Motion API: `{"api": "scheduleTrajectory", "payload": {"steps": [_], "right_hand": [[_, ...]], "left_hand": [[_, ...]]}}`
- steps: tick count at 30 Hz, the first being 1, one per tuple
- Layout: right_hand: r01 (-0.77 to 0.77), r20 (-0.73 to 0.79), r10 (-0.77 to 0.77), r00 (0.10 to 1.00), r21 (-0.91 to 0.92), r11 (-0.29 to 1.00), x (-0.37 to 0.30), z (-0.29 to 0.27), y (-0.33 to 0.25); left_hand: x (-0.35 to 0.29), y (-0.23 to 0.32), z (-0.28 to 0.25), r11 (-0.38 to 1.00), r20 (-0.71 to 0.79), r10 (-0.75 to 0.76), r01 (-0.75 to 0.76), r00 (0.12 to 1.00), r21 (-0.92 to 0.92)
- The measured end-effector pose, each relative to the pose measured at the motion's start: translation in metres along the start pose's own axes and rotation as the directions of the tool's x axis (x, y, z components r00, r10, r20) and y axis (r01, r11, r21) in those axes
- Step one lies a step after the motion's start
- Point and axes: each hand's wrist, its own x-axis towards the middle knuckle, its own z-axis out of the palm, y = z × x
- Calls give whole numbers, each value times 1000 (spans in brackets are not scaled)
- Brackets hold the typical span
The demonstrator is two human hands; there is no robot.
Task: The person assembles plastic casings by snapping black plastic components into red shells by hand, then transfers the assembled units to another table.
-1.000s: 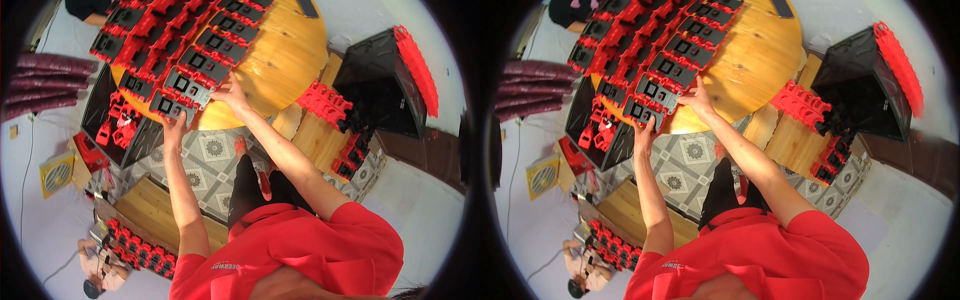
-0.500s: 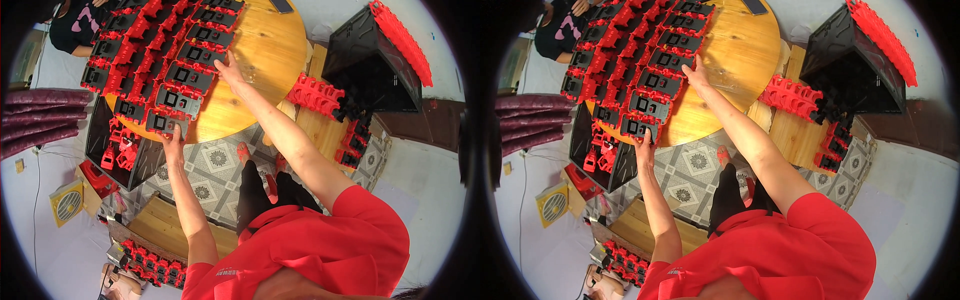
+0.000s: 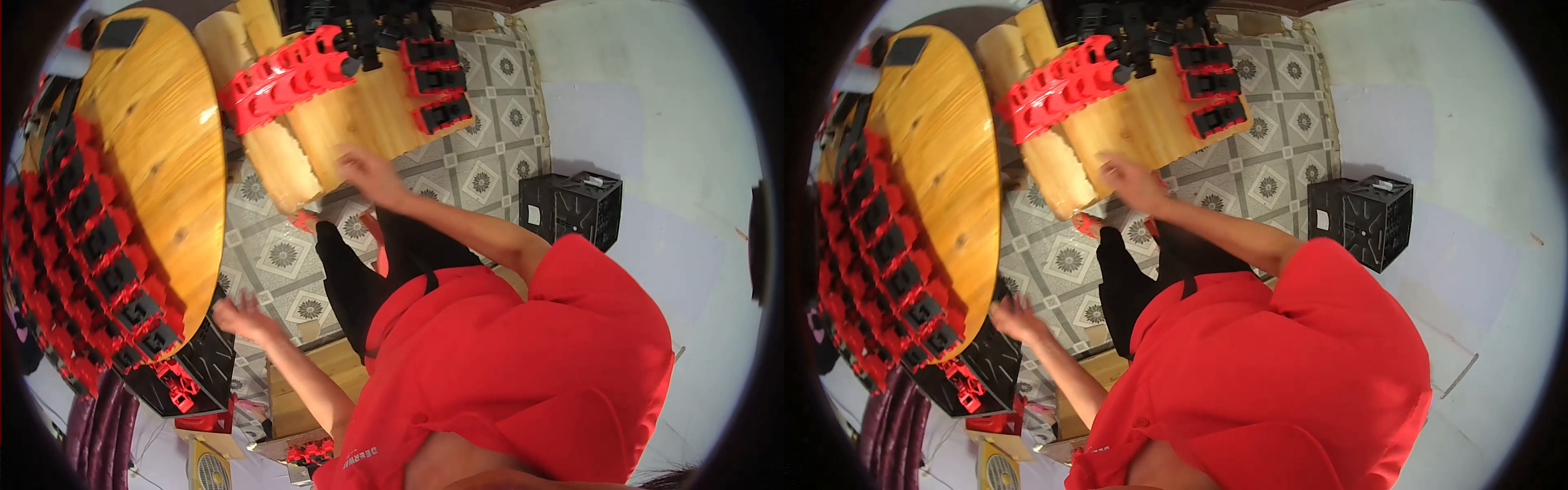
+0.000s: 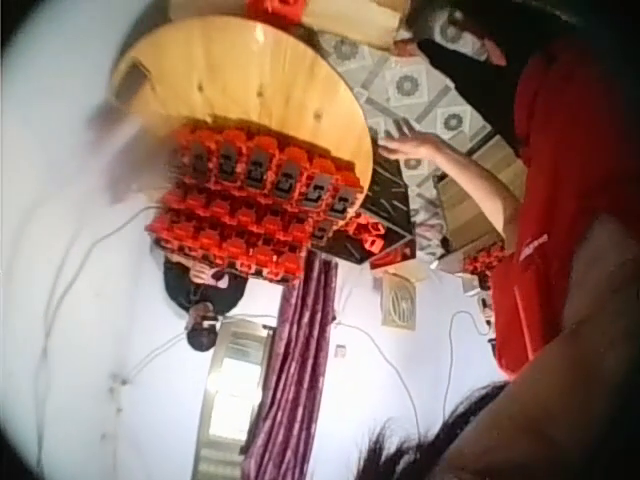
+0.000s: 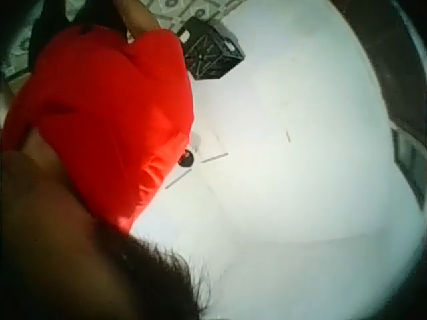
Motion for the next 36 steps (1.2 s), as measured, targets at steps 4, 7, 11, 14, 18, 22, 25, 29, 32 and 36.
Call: {"api": "scheduleTrajectory", "payload": {"steps": [4,7,11,14,18,22,25,29,32,36], "right_hand": [[-44,-391,-67,918,-268,962,57,-176,58],[-137,-385,56,921,-186,973,133,-261,69],[-403,-309,385,870,6,915,205,-329,104],[-373,-48,380,924,114,921,220,-348,128],[-379,46,376,925,82,922,199,-353,139],[-468,105,469,877,-37,883,182,-366,148],[-348,176,344,922,-8,937,186,-347,143],[-342,125,332,935,70,937,164,-344,144],[-276,151,253,956,154,949,142,-305,121],[-192,284,153,947,115,975,96,-257,59]], "left_hand": [[-120,-78,150,929,712,-370,242,596,281],[-185,-159,249,711,727,-662,457,180,534],[-266,-218,376,578,644,-753,603,134,550],[-272,-236,427,593,603,-727,743,328,311],[-250,-234,423,759,593,-599,619,538,205],[-248,-224,427,862,558,-502,434,661,261],[-229,-257,434,955,564,-270,291,780,55],[-227,-249,419,948,568,-280,317,774,35],[-212,-245,373,956,629,11,175,778,-234],[-233,-178,296,978,523,-19,125,852,-167]]}}
